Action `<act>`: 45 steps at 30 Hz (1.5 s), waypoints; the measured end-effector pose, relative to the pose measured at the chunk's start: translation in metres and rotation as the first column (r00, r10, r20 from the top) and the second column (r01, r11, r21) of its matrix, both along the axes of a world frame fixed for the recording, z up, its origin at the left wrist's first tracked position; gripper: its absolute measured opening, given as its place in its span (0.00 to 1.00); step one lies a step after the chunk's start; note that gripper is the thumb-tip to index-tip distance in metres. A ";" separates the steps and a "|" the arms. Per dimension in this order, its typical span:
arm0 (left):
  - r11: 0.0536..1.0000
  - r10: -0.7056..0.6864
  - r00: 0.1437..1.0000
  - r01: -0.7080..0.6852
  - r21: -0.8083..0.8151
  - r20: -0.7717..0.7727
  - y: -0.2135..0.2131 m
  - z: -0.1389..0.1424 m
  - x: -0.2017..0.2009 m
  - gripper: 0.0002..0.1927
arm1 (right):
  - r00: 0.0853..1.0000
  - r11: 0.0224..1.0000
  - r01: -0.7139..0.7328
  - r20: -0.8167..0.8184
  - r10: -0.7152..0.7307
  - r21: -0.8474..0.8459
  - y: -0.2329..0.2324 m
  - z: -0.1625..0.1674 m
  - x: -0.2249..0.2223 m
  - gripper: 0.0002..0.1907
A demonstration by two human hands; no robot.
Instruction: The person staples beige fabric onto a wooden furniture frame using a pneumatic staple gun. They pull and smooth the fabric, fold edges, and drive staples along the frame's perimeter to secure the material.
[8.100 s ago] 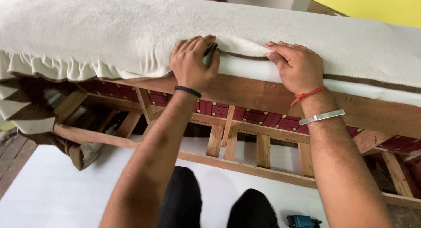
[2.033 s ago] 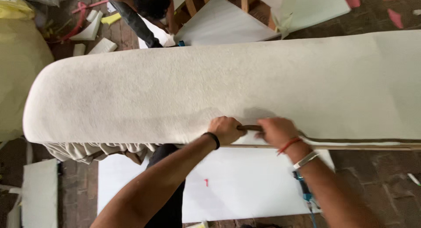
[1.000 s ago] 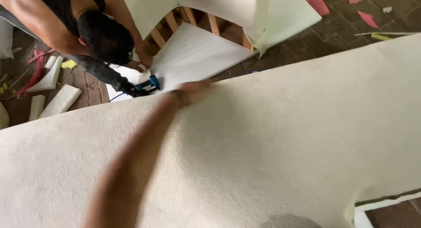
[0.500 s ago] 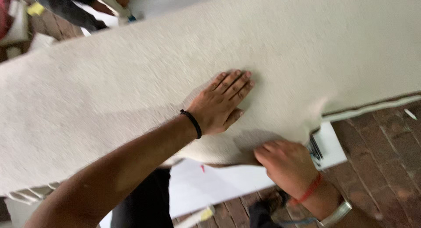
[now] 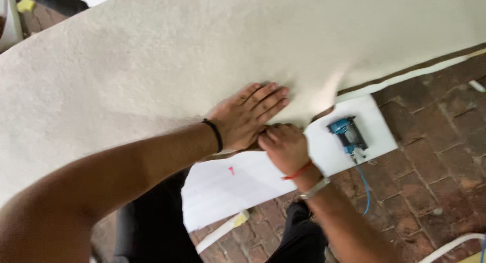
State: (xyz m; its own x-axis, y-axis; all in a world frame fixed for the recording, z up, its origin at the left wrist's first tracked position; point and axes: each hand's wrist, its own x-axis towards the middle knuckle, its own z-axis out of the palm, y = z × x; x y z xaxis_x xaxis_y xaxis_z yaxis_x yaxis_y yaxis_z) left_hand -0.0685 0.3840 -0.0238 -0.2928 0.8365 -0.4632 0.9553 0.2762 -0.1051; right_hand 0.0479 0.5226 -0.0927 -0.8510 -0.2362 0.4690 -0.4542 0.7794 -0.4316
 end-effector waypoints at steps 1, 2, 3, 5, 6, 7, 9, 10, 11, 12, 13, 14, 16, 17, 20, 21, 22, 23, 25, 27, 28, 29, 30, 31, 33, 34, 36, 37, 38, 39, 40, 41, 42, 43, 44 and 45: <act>0.999 0.030 0.999 -0.028 -0.042 0.033 0.000 -0.004 0.000 0.47 | 1.000 0.999 0.029 -0.004 -0.030 -0.025 -0.004 -0.004 0.003 0.01; 0.995 0.059 0.995 -0.052 -0.091 0.076 0.001 -0.006 0.002 0.48 | 0.994 0.990 0.110 0.017 -0.109 -0.085 -0.007 -0.007 0.007 0.02; 0.998 0.043 0.999 -0.042 -0.041 0.032 0.001 -0.006 0.004 0.46 | 0.981 0.970 0.192 0.044 -0.188 -0.151 -0.013 -0.007 0.016 0.03; 0.999 0.015 0.998 -0.012 0.051 -0.057 0.000 -0.004 0.010 0.42 | 0.924 0.826 0.378 0.114 -0.365 -0.417 -0.020 -0.001 0.035 0.05; 1.000 -0.014 0.997 0.016 0.017 -0.080 -0.002 -0.001 0.015 0.41 | 0.874 0.664 0.461 0.174 -0.453 -0.589 -0.024 0.003 0.046 0.10; 0.999 -0.043 0.992 0.042 -0.009 -0.120 -0.002 0.001 0.015 0.40 | 0.821 0.466 0.501 0.230 -0.523 -0.729 -0.023 0.005 0.045 0.16; 0.997 -0.064 0.988 0.058 -0.051 -0.142 -0.005 0.005 0.016 0.39 | 0.734 -0.009 0.676 0.673 -0.091 -0.737 -0.027 0.007 0.042 0.13; 0.997 -0.052 0.992 0.045 -0.060 -0.112 -0.007 0.006 0.015 0.39 | 0.636 -0.206 0.771 0.744 0.206 -0.602 -0.029 0.004 0.033 0.12; 0.997 -0.032 0.997 0.026 -0.071 -0.076 -0.009 0.007 0.012 0.39 | 0.626 -0.099 0.780 0.771 0.116 -0.618 -0.034 0.002 0.028 0.12; 0.998 -0.053 0.997 0.051 -0.044 -0.055 -0.011 0.006 0.010 0.38 | 0.615 0.009 0.789 0.788 0.025 -0.615 -0.038 -0.004 0.022 0.16; 0.997 -0.073 0.997 0.072 -0.021 -0.038 -0.012 0.007 0.007 0.37 | 0.606 0.116 0.793 0.793 -0.063 -0.598 -0.043 -0.008 0.016 0.22; 0.996 -0.093 0.995 0.093 0.004 -0.024 -0.014 0.006 0.003 0.36 | 0.656 0.054 0.754 0.754 -0.040 -0.654 -0.048 -0.015 0.011 0.21; 0.992 -0.068 0.998 0.069 -0.105 0.008 -0.014 0.008 0.002 0.37 | 0.757 -0.061 0.652 0.654 -0.006 -0.756 -0.049 -0.025 0.012 0.21; 0.985 -0.053 0.998 0.057 -0.162 0.030 -0.013 0.009 0.003 0.37 | 0.776 -0.062 0.630 0.631 -0.005 -0.775 -0.050 -0.028 0.009 0.20; 0.974 -0.069 0.997 0.062 -0.217 -0.021 -0.006 0.017 0.007 0.38 | 0.824 -0.064 0.567 0.566 0.026 -0.821 -0.047 -0.039 0.001 0.19; 0.968 -0.061 0.998 0.052 -0.247 -0.031 -0.004 0.020 0.008 0.38 | 0.833 -0.075 0.554 0.551 0.055 -0.829 -0.046 -0.042 -0.003 0.18; 0.960 -0.051 0.998 0.038 -0.277 -0.038 -0.002 0.022 0.009 0.38 | 0.839 -0.086 0.543 0.537 0.088 -0.835 -0.045 -0.043 -0.009 0.18; 0.952 -0.044 0.998 0.031 -0.304 -0.038 0.001 0.024 0.009 0.38 | 0.821 -0.077 0.570 0.562 0.105 -0.818 -0.044 -0.044 -0.013 0.17; 0.953 -0.059 0.995 0.032 -0.302 -0.080 0.003 0.026 0.010 0.36 | 0.784 -0.058 0.615 0.603 0.144 -0.786 -0.043 -0.046 -0.021 0.17; 0.957 -0.094 0.982 0.045 -0.286 -0.161 0.003 0.026 0.010 0.38 | 0.803 -0.040 0.585 0.571 0.173 -0.810 -0.044 -0.052 -0.025 0.14; 0.959 -0.118 0.970 0.056 -0.280 -0.211 0.002 0.025 0.010 0.40 | 0.811 -0.034 0.570 0.555 0.188 -0.821 -0.044 -0.057 -0.024 0.13; 0.959 -0.149 0.956 0.077 -0.273 -0.252 0.002 0.023 0.012 0.43 | 0.821 0.010 0.544 0.534 0.200 -0.839 -0.043 -0.064 -0.022 0.10; 0.954 -0.126 0.964 0.053 -0.295 -0.235 0.001 0.021 0.014 0.41 | 0.828 0.059 0.519 0.519 0.212 -0.853 -0.039 -0.075 -0.017 0.07; 0.948 -0.100 0.972 0.028 -0.316 -0.215 0.001 0.018 0.016 0.39 | 0.831 0.109 0.496 0.507 0.227 -0.862 -0.032 -0.088 -0.010 0.05; 0.943 -0.065 0.974 -0.011 -0.331 -0.218 -0.002 0.013 0.019 0.38 | 0.790 0.308 0.542 0.599 0.130 -0.782 -0.010 -0.124 0.009 0.06; 0.949 -0.066 0.969 -0.013 -0.315 -0.237 -0.005 0.011 0.021 0.38 | 0.733 0.435 0.603 0.679 0.029 -0.669 0.007 -0.146 0.024 0.09; 0.998 0.006 0.974 -0.019 -0.059 -0.226 -0.007 0.003 0.020 0.38 | 0.557 0.636 0.702 0.805 -0.207 -0.322 0.048 -0.194 0.052 0.16; 0.986 0.064 0.983 -0.035 0.165 -0.172 -0.008 -0.002 0.021 0.38 | 0.448 0.687 0.715 0.839 -0.308 -0.130 0.072 -0.219 0.067 0.20; 0.994 0.031 0.970 -0.005 0.106 -0.241 -0.010 -0.007 0.016 0.36 | 0.344 0.704 0.709 0.855 -0.388 0.034 0.095 -0.244 0.078 0.24; 0.999 -0.002 0.956 0.014 0.039 -0.294 -0.012 -0.013 0.014 0.35 | 0.279 0.715 0.686 0.861 -0.426 0.131 0.117 -0.268 0.092 0.26; 0.995 -0.017 0.952 0.045 0.086 -0.304 -0.018 -0.017 0.016 0.36 | 0.232 0.740 0.637 0.862 -0.450 0.214 0.134 -0.289 0.105 0.28; 0.989 -0.030 0.942 0.077 0.128 -0.335 -0.022 -0.022 0.015 0.38 | 0.205 0.761 0.584 0.856 -0.474 0.282 0.149 -0.308 0.108 0.30; 0.980 -0.041 0.926 0.111 0.168 -0.375 -0.026 -0.028 0.015 0.36 | 0.182 0.776 0.530 0.848 -0.498 0.342 0.157 -0.324 0.107 0.32; 0.970 -0.044 0.910 0.138 0.200 -0.413 -0.031 -0.033 0.016 0.34 | 0.153 0.766 0.545 0.858 -0.490 0.341 0.161 -0.337 0.106 0.36; 0.958 -0.050 0.892 0.170 0.232 -0.448 -0.035 -0.039 0.017 0.32 | 0.119 0.753 0.562 0.867 -0.484 0.343 0.161 -0.347 0.108 0.41; 0.942 -0.071 0.889 0.209 0.263 -0.453 -0.038 -0.043 0.016 0.32 | 0.089 0.728 0.590 0.867 -0.490 0.350 0.162 -0.353 0.108 0.47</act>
State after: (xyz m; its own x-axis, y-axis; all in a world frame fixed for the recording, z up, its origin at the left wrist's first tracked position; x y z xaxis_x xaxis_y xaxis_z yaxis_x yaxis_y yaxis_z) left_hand -0.0526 0.3460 -0.0668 -0.2742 0.9608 -0.0422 0.8641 0.2268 -0.4493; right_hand 0.1557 0.6849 -0.4454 -0.5916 0.4700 -0.6551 0.7656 0.5823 -0.2736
